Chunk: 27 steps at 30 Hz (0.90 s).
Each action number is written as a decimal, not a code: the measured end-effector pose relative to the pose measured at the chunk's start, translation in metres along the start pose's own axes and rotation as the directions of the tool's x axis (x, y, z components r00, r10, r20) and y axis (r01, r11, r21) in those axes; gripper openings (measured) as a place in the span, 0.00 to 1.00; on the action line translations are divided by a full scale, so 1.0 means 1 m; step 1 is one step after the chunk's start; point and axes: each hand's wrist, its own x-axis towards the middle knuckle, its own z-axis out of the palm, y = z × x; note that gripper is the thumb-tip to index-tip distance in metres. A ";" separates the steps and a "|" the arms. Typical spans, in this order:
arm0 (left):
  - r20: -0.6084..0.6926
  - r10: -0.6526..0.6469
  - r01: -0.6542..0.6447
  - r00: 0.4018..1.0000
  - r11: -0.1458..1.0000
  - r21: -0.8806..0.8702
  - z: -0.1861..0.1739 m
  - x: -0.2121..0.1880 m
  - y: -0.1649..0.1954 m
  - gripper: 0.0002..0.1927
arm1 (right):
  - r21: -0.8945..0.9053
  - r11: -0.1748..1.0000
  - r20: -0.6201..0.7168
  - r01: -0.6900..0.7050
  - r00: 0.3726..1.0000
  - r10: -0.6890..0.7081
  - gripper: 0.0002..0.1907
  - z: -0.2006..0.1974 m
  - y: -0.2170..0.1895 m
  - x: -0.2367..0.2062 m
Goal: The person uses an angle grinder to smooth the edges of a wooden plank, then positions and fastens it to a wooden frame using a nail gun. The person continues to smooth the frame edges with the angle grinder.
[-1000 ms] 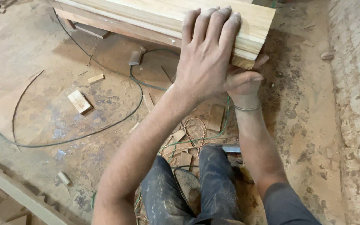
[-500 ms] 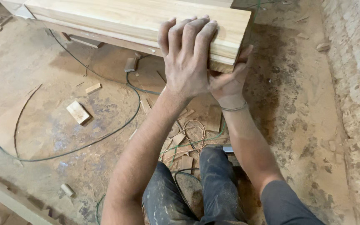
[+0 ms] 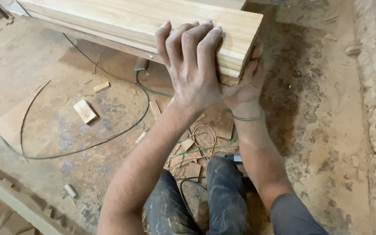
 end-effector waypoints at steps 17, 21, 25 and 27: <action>-0.041 0.113 -0.113 0.993 0.994 0.001 0.007 0.006 0.001 0.37 | 0.381 0.833 -0.904 -0.401 0.026 0.426 0.24 -0.209 -0.036 -0.391; -0.029 0.100 -0.099 0.995 0.995 0.027 0.006 0.004 0.001 0.37 | 0.430 0.825 -0.902 -0.366 -0.136 0.409 0.24 -0.204 -0.043 -0.437; -0.014 0.109 -0.109 0.994 0.994 0.003 0.003 0.002 0.000 0.37 | 0.461 0.815 -0.885 -0.350 -0.118 0.450 0.23 -0.202 -0.022 -0.398; 0.000 0.114 -0.114 0.993 0.993 -0.010 0.002 -0.001 -0.003 0.37 | 0.468 0.812 -0.882 -0.348 -0.123 0.455 0.23 -0.201 -0.011 -0.380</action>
